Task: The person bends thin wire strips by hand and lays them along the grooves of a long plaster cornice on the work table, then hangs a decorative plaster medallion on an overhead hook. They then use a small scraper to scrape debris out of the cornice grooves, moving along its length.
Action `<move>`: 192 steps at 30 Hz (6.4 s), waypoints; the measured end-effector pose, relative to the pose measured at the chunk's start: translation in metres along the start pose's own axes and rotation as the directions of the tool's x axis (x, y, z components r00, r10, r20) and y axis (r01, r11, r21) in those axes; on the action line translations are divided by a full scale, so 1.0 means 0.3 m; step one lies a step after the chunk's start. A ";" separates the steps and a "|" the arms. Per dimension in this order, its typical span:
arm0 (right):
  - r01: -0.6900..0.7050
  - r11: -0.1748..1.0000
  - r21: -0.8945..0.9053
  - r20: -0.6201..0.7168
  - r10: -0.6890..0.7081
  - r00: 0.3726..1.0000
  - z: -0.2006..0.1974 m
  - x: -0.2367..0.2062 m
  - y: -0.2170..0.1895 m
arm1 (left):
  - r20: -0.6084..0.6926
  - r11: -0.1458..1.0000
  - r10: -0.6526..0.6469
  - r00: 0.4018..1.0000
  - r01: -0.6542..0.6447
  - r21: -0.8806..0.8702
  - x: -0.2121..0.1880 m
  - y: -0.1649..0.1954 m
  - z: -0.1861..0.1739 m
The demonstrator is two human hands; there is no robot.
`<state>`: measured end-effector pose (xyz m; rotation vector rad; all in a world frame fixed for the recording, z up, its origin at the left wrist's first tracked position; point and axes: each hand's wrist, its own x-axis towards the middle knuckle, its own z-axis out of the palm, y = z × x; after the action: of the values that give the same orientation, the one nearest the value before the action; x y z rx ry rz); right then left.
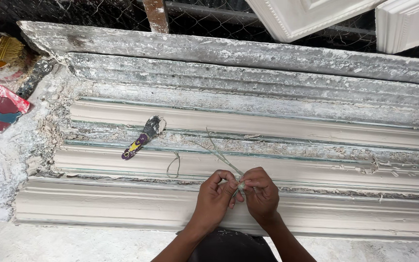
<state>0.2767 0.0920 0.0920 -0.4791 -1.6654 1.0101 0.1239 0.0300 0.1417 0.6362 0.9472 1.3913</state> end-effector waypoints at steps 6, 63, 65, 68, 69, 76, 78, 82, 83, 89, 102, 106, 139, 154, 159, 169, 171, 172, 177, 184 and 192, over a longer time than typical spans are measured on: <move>-0.161 0.970 0.184 -0.115 0.184 0.976 0.012 -0.007 -0.002 | -0.003 0.929 0.227 0.974 -0.216 0.300 -0.024 0.026 0.037; -0.484 0.858 0.171 -0.116 0.506 0.855 -0.017 -0.049 -0.015 | -0.036 0.738 0.201 0.979 -0.128 0.662 0.018 0.024 0.024; -0.475 0.857 0.201 -0.142 0.505 0.851 -0.025 -0.042 -0.013 | 0.020 0.735 0.235 0.972 -0.191 0.651 0.020 0.025 0.017; -0.467 0.854 0.230 -0.204 0.511 0.835 -0.042 -0.012 -0.012 | 0.119 0.679 0.334 0.935 -0.327 0.657 0.027 0.021 -0.009; -0.466 0.852 0.237 -0.230 0.515 0.826 -0.045 -0.002 -0.013 | 0.078 0.691 0.287 0.955 -0.263 0.674 0.031 0.016 -0.017; -0.711 0.687 0.149 0.179 0.689 0.703 -0.044 0.011 -0.033 | 0.033 0.858 -0.065 0.997 0.038 0.512 0.042 -0.023 -0.040; -0.771 0.637 0.023 0.162 0.758 0.631 -0.053 0.011 -0.025 | 0.010 0.863 -0.078 0.997 0.063 0.501 0.042 -0.026 -0.040; -0.684 0.727 0.068 0.186 0.664 0.724 -0.078 0.023 -0.019 | 0.004 0.878 -0.056 0.998 0.048 0.475 0.035 -0.028 -0.036; -0.698 0.709 0.100 0.183 0.677 0.713 -0.080 0.026 -0.024 | -0.018 0.889 -0.055 0.998 0.057 0.454 0.034 -0.030 -0.034; -0.741 0.668 0.064 0.168 0.725 0.668 -0.087 0.058 -0.058 | -0.073 0.970 0.088 0.993 -0.068 0.235 0.044 -0.036 -0.038; -0.564 0.164 0.809 0.454 0.435 0.778 -0.108 0.003 -0.065 | 0.327 0.882 -0.147 0.934 0.273 -0.384 0.021 -0.023 -0.060; -0.770 0.404 0.495 0.216 0.801 0.559 -0.074 -0.002 -0.036 | 0.231 0.964 -0.173 0.957 0.116 0.241 0.028 -0.012 -0.075; -0.540 0.649 0.536 -0.030 0.654 0.756 -0.125 -0.021 0.026 | 0.172 0.941 -0.046 0.984 0.101 -0.323 -0.018 0.002 -0.049; -0.603 0.741 0.295 0.331 0.513 0.792 0.024 -0.073 -0.038 | -0.129 0.741 0.429 0.894 -0.266 0.617 0.094 -0.118 -0.123; -0.610 0.777 0.155 0.001 0.618 0.787 -0.046 -0.016 0.032 | -0.041 0.956 0.227 0.973 -0.214 0.199 0.055 -0.059 -0.116; -0.610 0.520 0.598 0.214 0.630 0.747 -0.051 -0.016 0.022 | 0.382 0.840 0.030 0.924 -0.230 0.491 -0.048 0.144 -0.050; -0.587 0.533 0.610 0.199 0.613 0.764 -0.059 -0.001 0.009 | 0.313 0.858 0.042 0.949 -0.195 0.474 -0.039 0.124 -0.051; -0.568 0.540 0.621 0.185 0.604 0.775 -0.060 0.003 0.001 | 0.280 0.867 0.040 0.959 -0.173 0.467 -0.039 0.107 -0.057; -0.507 0.680 0.530 0.203 0.479 0.854 -0.036 -0.003 -0.033 | -0.086 0.911 0.205 0.975 -0.158 0.381 0.030 -0.023 -0.090; -0.647 0.679 0.347 0.237 0.604 0.761 -0.027 -0.034 -0.007 | -0.268 0.996 -0.071 0.961 0.083 0.034 0.097 -0.034 -0.105; -0.631 0.326 0.704 0.332 0.635 0.698 -0.107 0.002 0.030 | 0.451 1.000 -0.007 0.893 0.019 -0.022 -0.043 0.110 -0.047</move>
<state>0.3045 0.1095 0.0871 -0.5284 -0.7922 2.2058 0.0956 0.0188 0.1646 0.8856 0.5571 1.1687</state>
